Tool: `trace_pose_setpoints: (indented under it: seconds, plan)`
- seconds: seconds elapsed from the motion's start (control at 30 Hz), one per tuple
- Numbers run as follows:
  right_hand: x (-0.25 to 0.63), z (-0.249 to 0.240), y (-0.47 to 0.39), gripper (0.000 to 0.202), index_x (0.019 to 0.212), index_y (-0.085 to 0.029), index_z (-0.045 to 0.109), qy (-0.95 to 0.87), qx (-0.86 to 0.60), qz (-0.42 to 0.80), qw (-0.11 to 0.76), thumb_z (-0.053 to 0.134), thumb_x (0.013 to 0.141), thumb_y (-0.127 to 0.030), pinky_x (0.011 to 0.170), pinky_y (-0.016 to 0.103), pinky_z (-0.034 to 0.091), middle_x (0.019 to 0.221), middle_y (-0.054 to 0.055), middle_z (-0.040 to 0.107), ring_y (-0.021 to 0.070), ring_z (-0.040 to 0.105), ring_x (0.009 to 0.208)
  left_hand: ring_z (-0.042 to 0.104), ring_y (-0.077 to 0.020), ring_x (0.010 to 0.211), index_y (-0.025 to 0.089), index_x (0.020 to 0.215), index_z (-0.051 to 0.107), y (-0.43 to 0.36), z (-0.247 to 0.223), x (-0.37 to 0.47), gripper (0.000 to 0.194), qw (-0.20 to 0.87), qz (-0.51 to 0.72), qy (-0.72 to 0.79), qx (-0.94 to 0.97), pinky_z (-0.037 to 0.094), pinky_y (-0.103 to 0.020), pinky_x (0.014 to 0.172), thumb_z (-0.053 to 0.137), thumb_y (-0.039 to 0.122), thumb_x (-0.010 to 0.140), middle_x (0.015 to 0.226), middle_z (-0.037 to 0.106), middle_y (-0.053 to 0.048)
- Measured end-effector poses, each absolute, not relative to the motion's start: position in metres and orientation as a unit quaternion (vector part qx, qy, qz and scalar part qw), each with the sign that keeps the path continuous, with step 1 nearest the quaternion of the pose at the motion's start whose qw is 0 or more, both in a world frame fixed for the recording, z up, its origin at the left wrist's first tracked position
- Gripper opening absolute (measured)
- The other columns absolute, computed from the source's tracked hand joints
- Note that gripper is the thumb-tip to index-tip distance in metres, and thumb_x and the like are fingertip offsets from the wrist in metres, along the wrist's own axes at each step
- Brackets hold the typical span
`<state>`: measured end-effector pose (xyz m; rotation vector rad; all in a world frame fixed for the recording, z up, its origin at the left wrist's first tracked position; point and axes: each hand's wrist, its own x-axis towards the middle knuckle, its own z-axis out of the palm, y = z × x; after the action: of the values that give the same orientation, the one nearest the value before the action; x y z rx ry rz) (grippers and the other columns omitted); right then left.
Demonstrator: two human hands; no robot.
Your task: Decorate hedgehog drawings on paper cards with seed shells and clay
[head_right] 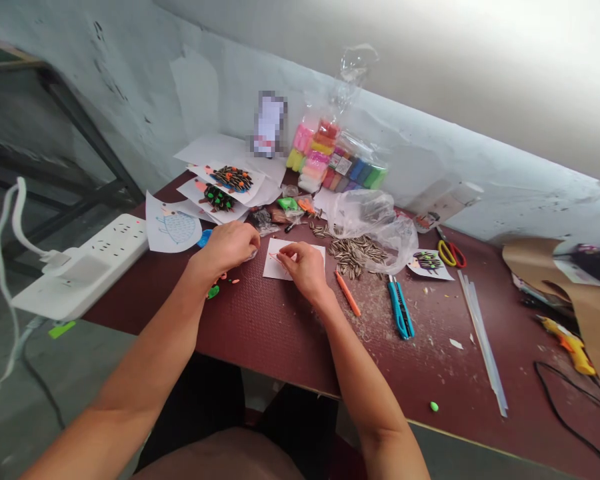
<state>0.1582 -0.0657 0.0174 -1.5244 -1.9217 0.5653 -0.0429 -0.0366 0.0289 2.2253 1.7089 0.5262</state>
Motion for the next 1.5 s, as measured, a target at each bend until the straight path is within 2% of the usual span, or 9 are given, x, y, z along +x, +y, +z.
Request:
trace_pose_setpoints:
  seconds: [0.17,0.33,0.5,0.6,0.7,0.9,1.17,1.33,1.5]
  plan:
    - [0.155,0.015,-0.067,0.014,0.081,-0.022,0.072,-0.759,-0.582,0.132,0.262,0.066,0.090,-0.031,0.066,0.027,0.040,0.076,0.001,0.068,0.0157,0.058,0.068,0.066,-0.0264,0.077,0.021,0.072,0.074,-0.035,0.024,-0.046,0.011,0.167,0.225,0.587,0.760,0.049,-0.034,0.075,0.069,0.014,0.077,0.071,0.068,-0.008]
    - [0.153,0.015,-0.068,0.017,0.085,-0.021,0.075,-0.792,-0.564,0.104,0.208,0.064,0.095,-0.029,0.073,0.029,0.042,0.089,0.006,0.070,0.0182,0.062,0.082,0.066,-0.0270,0.079,0.021,0.067,0.072,-0.036,0.025,-0.046,0.015,0.183,0.237,0.589,0.751,0.047,-0.035,0.077,0.069,0.012,0.078,0.068,0.066,-0.008]
    - [0.150,0.019,-0.071,0.018,0.089,-0.020,0.077,-0.809,-0.556,0.075,0.174,0.062,0.096,-0.027,0.078,0.032,0.046,0.094,0.009,0.071,0.0206,0.063,0.087,0.066,-0.0294,0.085,0.020,0.075,0.078,-0.040,0.034,-0.041,0.021,0.155,0.211,0.612,0.747,0.046,-0.038,0.080,0.064,0.006,0.081,0.074,0.070,-0.011]
    - [0.150,0.020,-0.073,0.017,0.093,-0.019,0.078,-0.815,-0.555,0.063,0.156,0.062,0.094,-0.022,0.080,0.033,0.046,0.095,0.010,0.071,0.0218,0.062,0.089,0.066,-0.0292,0.094,0.019,0.084,0.081,-0.043,0.041,-0.033,0.027,0.124,0.207,0.583,0.776,0.047,-0.037,0.084,0.057,0.006,0.086,0.088,0.074,-0.013]
    - [0.150,0.020,-0.073,0.020,0.095,-0.019,0.079,-0.818,-0.552,0.058,0.150,0.060,0.096,-0.022,0.080,0.034,0.045,0.095,0.010,0.070,0.0223,0.061,0.089,0.066,-0.0274,0.101,0.019,0.095,0.082,-0.045,0.046,-0.023,0.027,0.162,0.199,0.527,0.810,0.047,-0.037,0.089,0.058,0.010,0.089,0.104,0.076,-0.013]
    - [0.152,0.032,-0.076,0.022,0.101,-0.019,0.081,-0.807,-0.567,0.100,0.128,0.060,0.098,-0.025,0.083,0.032,0.044,0.097,0.010,0.071,0.0215,0.062,0.092,0.067,-0.0297,0.107,0.018,0.102,0.083,-0.047,0.050,-0.014,0.027,0.134,0.062,0.504,0.851,0.045,-0.038,0.089,0.058,0.014,0.091,0.106,0.078,-0.014]
    - [0.150,0.040,-0.080,0.028,0.108,-0.018,0.080,-0.804,-0.574,0.119,0.096,0.054,0.101,-0.025,0.085,0.030,0.043,0.103,0.012,0.072,0.0219,0.063,0.097,0.067,-0.0261,0.104,0.020,0.099,0.083,-0.047,0.049,-0.015,0.029,0.115,0.088,0.521,0.841,0.044,-0.037,0.087,0.054,0.018,0.094,0.106,0.078,-0.011]
    - [0.152,0.039,-0.080,0.025,0.104,-0.019,0.081,-0.806,-0.567,0.122,0.113,0.057,0.097,-0.022,0.082,0.030,0.043,0.096,0.011,0.071,0.0213,0.062,0.092,0.069,-0.0258,0.101,0.020,0.093,0.082,-0.045,0.043,-0.011,0.023,0.131,0.094,0.517,0.841,0.044,-0.038,0.088,0.059,0.021,0.091,0.099,0.079,-0.009]
    - [0.163,0.037,-0.078,0.027,0.099,-0.019,0.077,-0.766,-0.596,0.103,0.219,0.051,0.093,-0.015,0.078,0.030,0.043,0.094,0.007,0.071,0.0180,0.061,0.080,0.070,-0.0252,0.100,0.021,0.093,0.082,-0.043,0.039,-0.012,0.022,0.132,0.101,0.520,0.838,0.044,-0.038,0.090,0.061,0.018,0.090,0.099,0.080,-0.008]
